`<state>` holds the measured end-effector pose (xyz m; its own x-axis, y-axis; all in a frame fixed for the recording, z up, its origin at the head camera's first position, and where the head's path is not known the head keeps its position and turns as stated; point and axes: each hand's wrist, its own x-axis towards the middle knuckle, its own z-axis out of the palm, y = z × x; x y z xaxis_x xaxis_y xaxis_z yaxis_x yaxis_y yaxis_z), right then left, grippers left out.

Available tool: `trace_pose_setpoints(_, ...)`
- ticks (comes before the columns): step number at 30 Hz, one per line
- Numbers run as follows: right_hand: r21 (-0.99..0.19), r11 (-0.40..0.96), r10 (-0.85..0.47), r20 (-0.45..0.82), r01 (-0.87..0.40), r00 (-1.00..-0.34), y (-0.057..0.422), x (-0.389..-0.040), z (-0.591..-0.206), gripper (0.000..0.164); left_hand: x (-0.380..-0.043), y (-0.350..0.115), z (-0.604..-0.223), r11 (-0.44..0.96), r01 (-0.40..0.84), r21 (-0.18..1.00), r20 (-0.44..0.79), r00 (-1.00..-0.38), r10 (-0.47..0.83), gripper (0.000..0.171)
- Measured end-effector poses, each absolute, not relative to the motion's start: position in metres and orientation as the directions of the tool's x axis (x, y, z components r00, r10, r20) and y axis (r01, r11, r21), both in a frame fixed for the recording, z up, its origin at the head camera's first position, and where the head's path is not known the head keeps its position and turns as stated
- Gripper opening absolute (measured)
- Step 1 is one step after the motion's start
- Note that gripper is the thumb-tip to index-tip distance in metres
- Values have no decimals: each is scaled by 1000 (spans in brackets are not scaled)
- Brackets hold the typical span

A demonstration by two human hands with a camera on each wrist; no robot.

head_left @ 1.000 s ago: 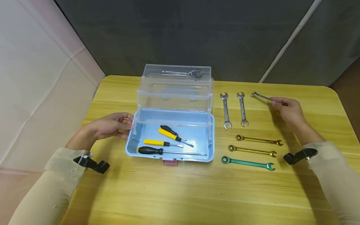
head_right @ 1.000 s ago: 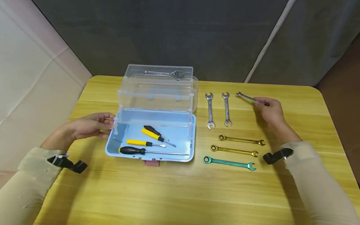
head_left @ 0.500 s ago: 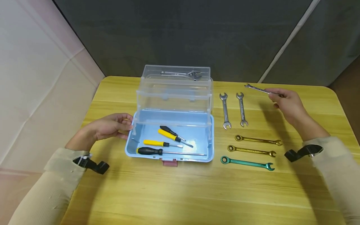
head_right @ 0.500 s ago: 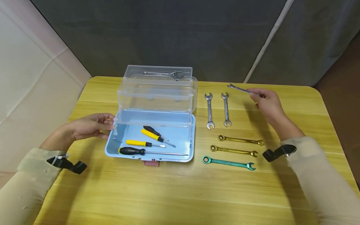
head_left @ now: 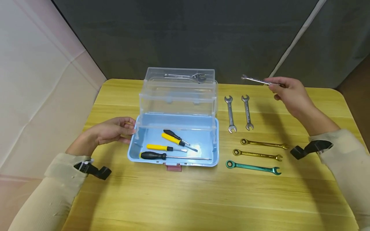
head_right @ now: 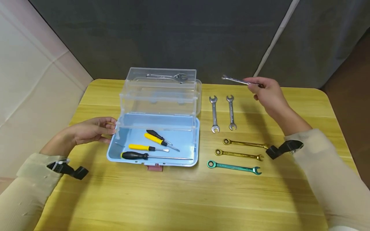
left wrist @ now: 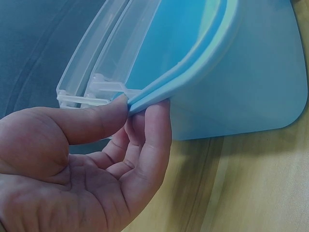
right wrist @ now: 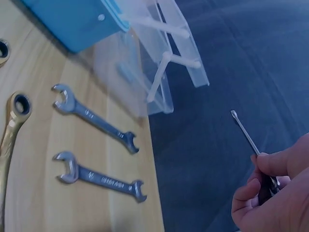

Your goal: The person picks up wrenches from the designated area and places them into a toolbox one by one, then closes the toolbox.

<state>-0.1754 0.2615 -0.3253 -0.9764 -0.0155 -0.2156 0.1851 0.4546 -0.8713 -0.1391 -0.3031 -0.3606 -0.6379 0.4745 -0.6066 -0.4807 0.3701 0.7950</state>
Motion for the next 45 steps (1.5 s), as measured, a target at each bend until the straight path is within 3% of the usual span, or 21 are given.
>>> trace_pose_setpoints(23,-923,371,-94,-150,105,-984,193,-199,-288,34,-138,-305,-359,376,-480,793,-609,-639,469,17)
trace_pose_setpoints(45,-910,400,-196,-199,107,-960,127,-220,-271,33,-138,-307,-360,372,-484,792,-610,-641,466,17)
